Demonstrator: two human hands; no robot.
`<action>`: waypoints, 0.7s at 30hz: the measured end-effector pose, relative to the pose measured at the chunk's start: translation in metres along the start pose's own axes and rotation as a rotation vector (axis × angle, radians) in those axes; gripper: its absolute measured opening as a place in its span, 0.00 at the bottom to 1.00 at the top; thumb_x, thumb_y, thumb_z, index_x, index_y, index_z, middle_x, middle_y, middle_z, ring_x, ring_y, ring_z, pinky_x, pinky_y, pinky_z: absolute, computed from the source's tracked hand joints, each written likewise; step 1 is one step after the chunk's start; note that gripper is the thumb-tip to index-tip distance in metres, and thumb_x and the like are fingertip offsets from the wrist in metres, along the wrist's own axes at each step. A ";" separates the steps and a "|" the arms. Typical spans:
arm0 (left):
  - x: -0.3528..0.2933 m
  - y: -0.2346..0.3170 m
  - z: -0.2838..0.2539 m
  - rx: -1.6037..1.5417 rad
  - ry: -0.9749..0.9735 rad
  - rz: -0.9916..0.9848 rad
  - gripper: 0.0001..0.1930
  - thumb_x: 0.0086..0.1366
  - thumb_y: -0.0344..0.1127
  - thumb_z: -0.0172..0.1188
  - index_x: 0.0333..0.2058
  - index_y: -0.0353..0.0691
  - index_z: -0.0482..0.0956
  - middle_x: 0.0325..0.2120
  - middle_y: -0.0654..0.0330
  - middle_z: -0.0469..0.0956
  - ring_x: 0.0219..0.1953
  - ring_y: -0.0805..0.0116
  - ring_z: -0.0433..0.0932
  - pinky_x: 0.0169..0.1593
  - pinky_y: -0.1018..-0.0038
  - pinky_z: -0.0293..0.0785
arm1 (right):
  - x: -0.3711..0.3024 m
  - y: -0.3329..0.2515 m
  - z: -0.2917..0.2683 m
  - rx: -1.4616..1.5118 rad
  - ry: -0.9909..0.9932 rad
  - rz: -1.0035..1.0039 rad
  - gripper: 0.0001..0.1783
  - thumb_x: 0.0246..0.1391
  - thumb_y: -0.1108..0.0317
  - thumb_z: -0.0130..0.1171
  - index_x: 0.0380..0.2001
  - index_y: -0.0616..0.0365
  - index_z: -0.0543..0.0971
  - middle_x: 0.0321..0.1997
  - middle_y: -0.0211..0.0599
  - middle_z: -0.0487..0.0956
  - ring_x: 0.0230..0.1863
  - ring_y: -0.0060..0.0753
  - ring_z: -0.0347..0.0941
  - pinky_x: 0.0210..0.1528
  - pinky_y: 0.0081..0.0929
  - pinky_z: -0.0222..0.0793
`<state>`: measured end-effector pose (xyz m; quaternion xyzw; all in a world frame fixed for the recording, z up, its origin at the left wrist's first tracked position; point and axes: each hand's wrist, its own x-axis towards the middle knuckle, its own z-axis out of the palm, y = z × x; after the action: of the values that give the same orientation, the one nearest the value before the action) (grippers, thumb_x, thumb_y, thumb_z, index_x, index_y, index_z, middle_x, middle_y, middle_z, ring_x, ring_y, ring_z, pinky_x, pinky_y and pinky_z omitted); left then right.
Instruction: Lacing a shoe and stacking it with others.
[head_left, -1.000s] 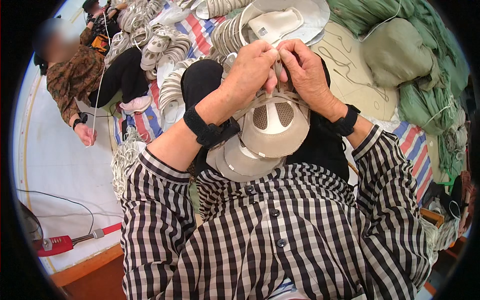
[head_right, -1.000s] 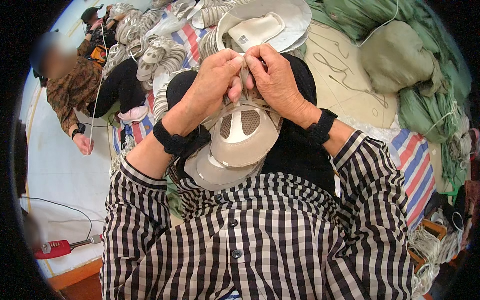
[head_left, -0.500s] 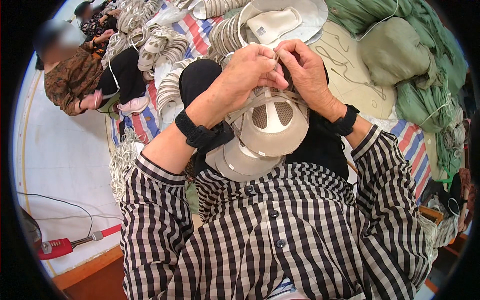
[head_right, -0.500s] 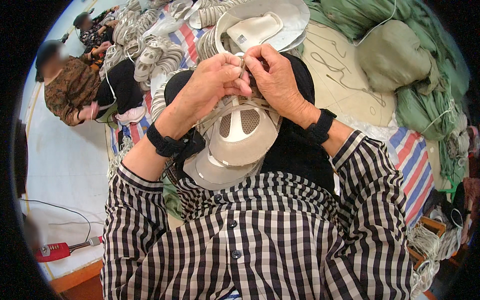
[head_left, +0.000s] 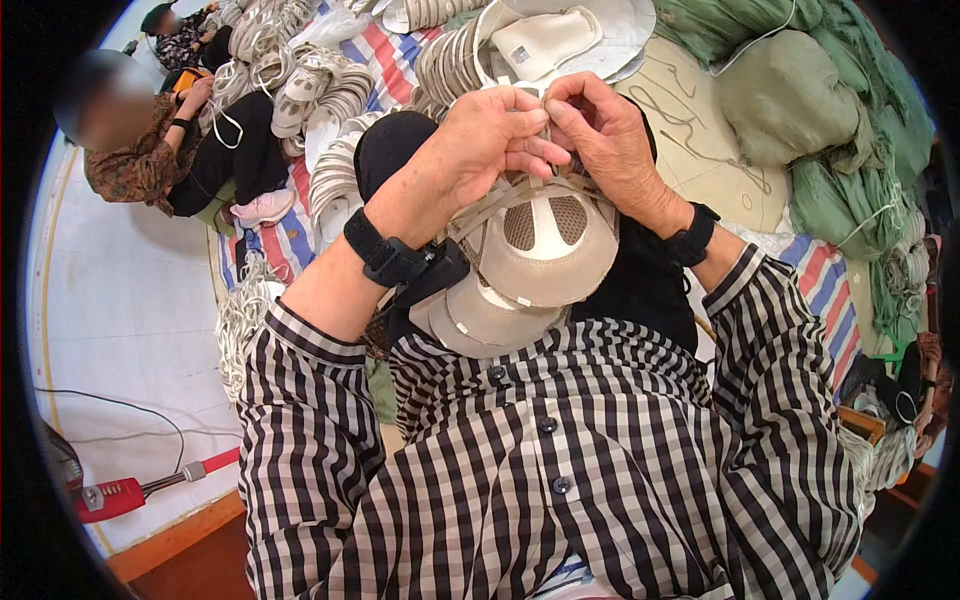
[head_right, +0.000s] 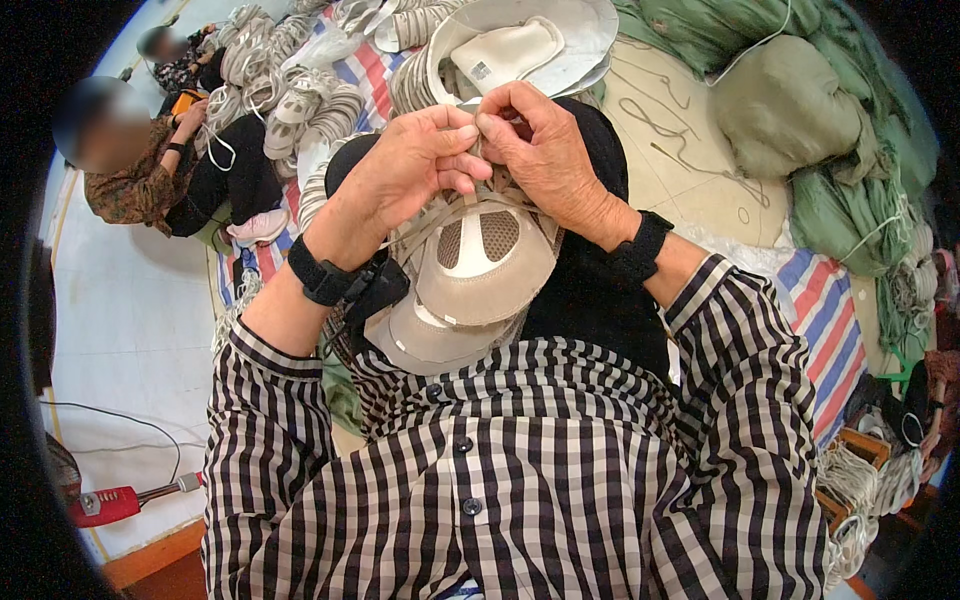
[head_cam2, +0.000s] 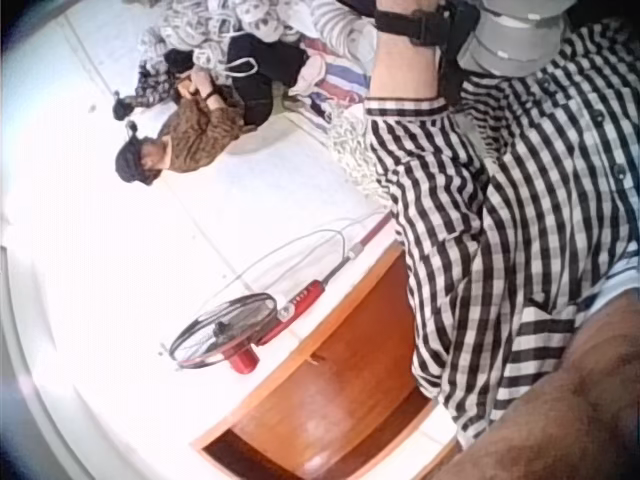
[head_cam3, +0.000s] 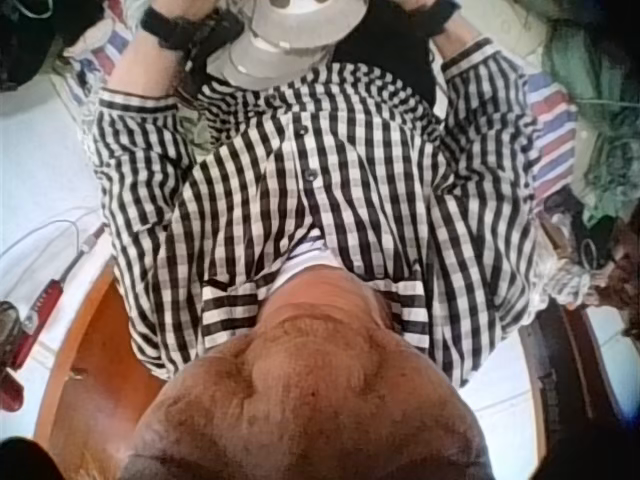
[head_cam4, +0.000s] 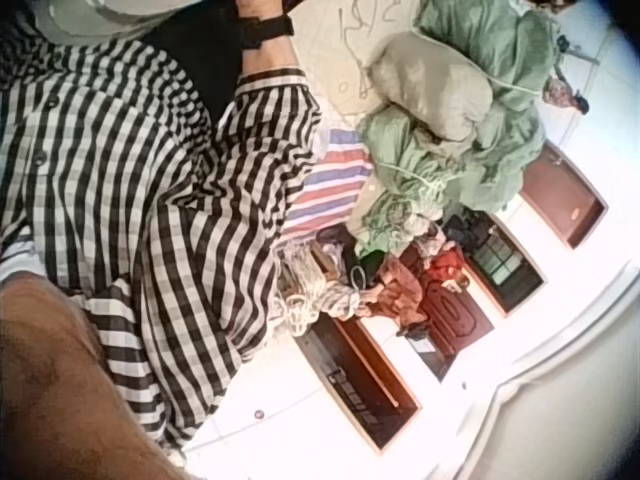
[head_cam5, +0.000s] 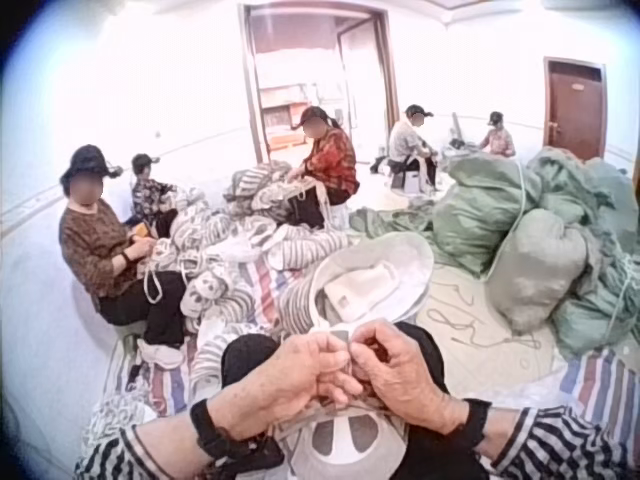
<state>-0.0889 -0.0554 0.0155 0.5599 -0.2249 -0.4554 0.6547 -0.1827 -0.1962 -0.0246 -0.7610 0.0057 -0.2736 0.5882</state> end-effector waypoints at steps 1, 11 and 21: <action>0.001 -0.001 -0.002 -0.001 0.002 -0.001 0.06 0.68 0.28 0.49 0.37 0.29 0.70 0.30 0.53 0.76 0.28 0.67 0.81 0.31 0.75 0.80 | 0.000 0.000 0.000 0.001 -0.002 0.002 0.06 0.58 0.70 0.56 0.35 0.60 0.73 0.29 0.27 0.73 0.30 0.18 0.69 0.36 0.19 0.68; -0.006 0.007 0.005 0.124 -0.103 -0.012 0.06 0.68 0.32 0.51 0.37 0.34 0.71 0.25 0.63 0.73 0.17 0.82 0.66 0.23 0.82 0.68 | 0.010 0.017 -0.012 0.332 -0.094 0.098 0.07 0.60 0.70 0.51 0.38 0.61 0.74 0.32 0.26 0.75 0.35 0.16 0.68 0.41 0.17 0.67; -0.057 0.126 0.014 1.438 -0.063 0.902 0.05 0.65 0.29 0.52 0.36 0.34 0.74 0.25 0.61 0.76 0.20 0.76 0.72 0.27 0.77 0.70 | 0.006 0.007 0.000 -0.008 -0.279 0.083 0.06 0.56 0.73 0.52 0.37 0.63 0.72 0.34 0.28 0.73 0.36 0.18 0.67 0.43 0.19 0.67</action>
<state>-0.0846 -0.0198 0.1496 0.6836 -0.6794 0.0879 0.2518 -0.1750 -0.2003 -0.0281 -0.7932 -0.0434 -0.1403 0.5910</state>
